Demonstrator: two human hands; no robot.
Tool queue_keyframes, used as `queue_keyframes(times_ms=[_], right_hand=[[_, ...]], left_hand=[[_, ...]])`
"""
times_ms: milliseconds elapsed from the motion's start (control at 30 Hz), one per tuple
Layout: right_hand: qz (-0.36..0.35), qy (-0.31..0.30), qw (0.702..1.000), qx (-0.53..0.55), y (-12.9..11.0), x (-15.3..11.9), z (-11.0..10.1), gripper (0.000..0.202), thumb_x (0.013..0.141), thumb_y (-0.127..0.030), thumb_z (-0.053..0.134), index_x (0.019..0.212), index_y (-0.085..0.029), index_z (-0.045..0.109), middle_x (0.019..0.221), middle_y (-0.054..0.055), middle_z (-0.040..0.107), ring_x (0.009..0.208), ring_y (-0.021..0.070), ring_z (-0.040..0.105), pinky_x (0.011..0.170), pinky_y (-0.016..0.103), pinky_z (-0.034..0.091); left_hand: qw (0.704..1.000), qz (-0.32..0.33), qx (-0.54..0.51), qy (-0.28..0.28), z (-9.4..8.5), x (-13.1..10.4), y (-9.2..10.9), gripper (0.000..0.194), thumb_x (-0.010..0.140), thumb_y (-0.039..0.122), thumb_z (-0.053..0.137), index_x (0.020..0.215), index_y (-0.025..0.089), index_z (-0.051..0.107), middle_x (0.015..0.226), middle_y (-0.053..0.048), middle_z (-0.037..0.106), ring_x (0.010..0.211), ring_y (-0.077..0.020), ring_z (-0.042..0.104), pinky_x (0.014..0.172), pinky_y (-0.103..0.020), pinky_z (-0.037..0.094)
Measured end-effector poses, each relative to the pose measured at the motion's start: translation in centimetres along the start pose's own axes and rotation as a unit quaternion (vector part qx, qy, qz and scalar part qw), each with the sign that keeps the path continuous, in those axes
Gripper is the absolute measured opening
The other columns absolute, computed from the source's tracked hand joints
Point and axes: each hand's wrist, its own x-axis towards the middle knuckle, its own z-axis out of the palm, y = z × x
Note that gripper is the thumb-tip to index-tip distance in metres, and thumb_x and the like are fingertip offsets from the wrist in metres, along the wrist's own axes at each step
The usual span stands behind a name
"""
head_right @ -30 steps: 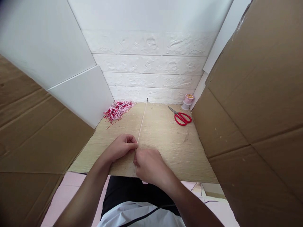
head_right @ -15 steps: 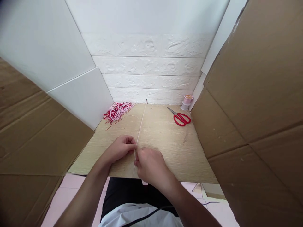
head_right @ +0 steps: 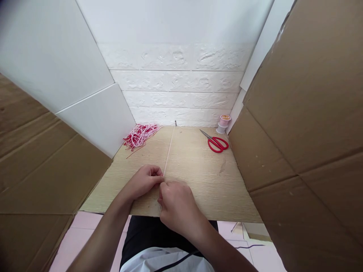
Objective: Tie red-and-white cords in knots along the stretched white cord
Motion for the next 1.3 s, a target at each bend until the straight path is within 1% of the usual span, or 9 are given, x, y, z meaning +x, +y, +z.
queue_keyframes(times_ms=[233, 433, 667, 867, 967, 1033, 1133, 1200, 1300], right_hand=[[-0.027, 0.015, 0.999, 0.022, -1.3, -1.7, -0.2, 0.009, 0.081, -0.009, 0.054, 0.082, -0.018, 0.054, 0.083, 0.001, 0.061, 0.078, 0.0162, 0.050, 0.066, 0.032, 0.024], [-0.126, 0.022, 0.991, 0.047, -0.5, -3.3, 1.1, 0.009, 0.088, -0.011, 0.051, 0.082, -0.017, 0.050, 0.086, 0.003, 0.059, 0.085, 0.0181, 0.048, 0.067, 0.032, 0.027], [-0.173, 0.105, 0.978, 0.050, 0.2, -4.3, 2.4, 0.011, 0.092, -0.011, 0.049, 0.083, -0.016, 0.054, 0.084, 0.005, 0.057, 0.082, 0.0183, 0.045, 0.068, 0.032, 0.028], [-0.191, 0.200, 0.957, 0.084, 0.2, -4.5, 2.5, 0.009, 0.089, -0.010, 0.055, 0.083, -0.015, 0.060, 0.078, 0.006, 0.060, 0.075, 0.0167, 0.047, 0.068, 0.032, 0.033], [-0.147, 0.209, 0.959, 0.120, 0.3, -4.3, 2.1, 0.014, 0.091, -0.012, 0.053, 0.087, -0.015, 0.066, 0.077, 0.006, 0.062, 0.074, 0.0159, 0.051, 0.069, 0.032, 0.037], [-0.071, 0.209, 0.962, 0.161, 0.6, -3.7, 1.7, 0.018, 0.094, -0.018, 0.052, 0.090, -0.017, 0.069, 0.077, 0.005, 0.062, 0.072, 0.0150, 0.053, 0.067, 0.031, 0.039], [0.073, 0.212, 0.947, 0.231, 1.5, -1.9, 0.8, 0.021, 0.094, -0.029, 0.056, 0.095, -0.018, 0.073, 0.081, 0.005, 0.066, 0.070, 0.0139, 0.057, 0.065, 0.027, 0.043], [0.137, 0.154, 0.942, 0.265, 2.2, -0.3, 0.2, 0.023, 0.090, -0.034, 0.060, 0.096, -0.017, 0.074, 0.077, 0.004, 0.067, 0.064, 0.0129, 0.056, 0.060, 0.025, 0.043], [0.153, 0.001, 0.937, 0.315, 2.7, 1.8, -0.2, 0.027, 0.089, -0.037, 0.057, 0.082, -0.015, 0.071, 0.067, 0.002, 0.061, 0.050, 0.0097, 0.049, 0.045, 0.022, 0.035]], left_hand=[[1.000, 0.004, -0.005, 0.001, 0.3, -0.2, 0.1, 0.010, 0.069, 0.021, 0.054, 0.066, 0.014, 0.060, 0.066, -0.001, 0.061, 0.067, -0.0142, 0.052, 0.060, -0.026, 0.034], [0.999, 0.000, 0.008, 0.031, 0.9, -1.5, 0.7, 0.009, 0.070, 0.020, 0.054, 0.064, 0.014, 0.059, 0.064, -0.001, 0.059, 0.064, -0.0134, 0.051, 0.060, -0.025, 0.034], [0.998, -0.012, 0.031, 0.047, 1.9, -3.2, 1.0, 0.011, 0.073, 0.021, 0.055, 0.064, 0.015, 0.059, 0.061, 0.000, 0.058, 0.062, -0.0129, 0.050, 0.059, -0.026, 0.032], [0.997, -0.023, 0.045, 0.051, 2.1, -4.0, 1.4, 0.012, 0.074, 0.020, 0.055, 0.064, 0.015, 0.059, 0.061, 0.000, 0.057, 0.061, -0.0129, 0.050, 0.058, -0.027, 0.031], [0.998, -0.028, 0.037, 0.044, 2.0, -4.2, 1.5, 0.011, 0.073, 0.020, 0.055, 0.065, 0.015, 0.059, 0.061, 0.000, 0.057, 0.061, -0.0131, 0.050, 0.058, -0.027, 0.031], [0.998, -0.025, 0.031, 0.041, 2.0, -4.2, 1.5, 0.011, 0.074, 0.021, 0.056, 0.065, 0.015, 0.059, 0.061, 0.000, 0.058, 0.061, -0.0133, 0.050, 0.059, -0.027, 0.031], [0.998, -0.016, 0.025, 0.047, 1.9, -4.3, 1.5, 0.014, 0.075, 0.022, 0.056, 0.063, 0.015, 0.058, 0.062, 0.000, 0.058, 0.061, -0.0133, 0.051, 0.060, -0.027, 0.031], [0.998, -0.016, 0.026, 0.048, 1.9, -4.3, 1.5, 0.014, 0.075, 0.023, 0.056, 0.063, 0.015, 0.057, 0.061, 0.000, 0.057, 0.061, -0.0132, 0.050, 0.060, -0.027, 0.031], [0.998, -0.015, 0.033, 0.045, 1.8, -4.3, 1.4, 0.017, 0.076, 0.024, 0.055, 0.063, 0.015, 0.056, 0.061, 0.001, 0.057, 0.061, -0.0131, 0.050, 0.059, -0.027, 0.031]])
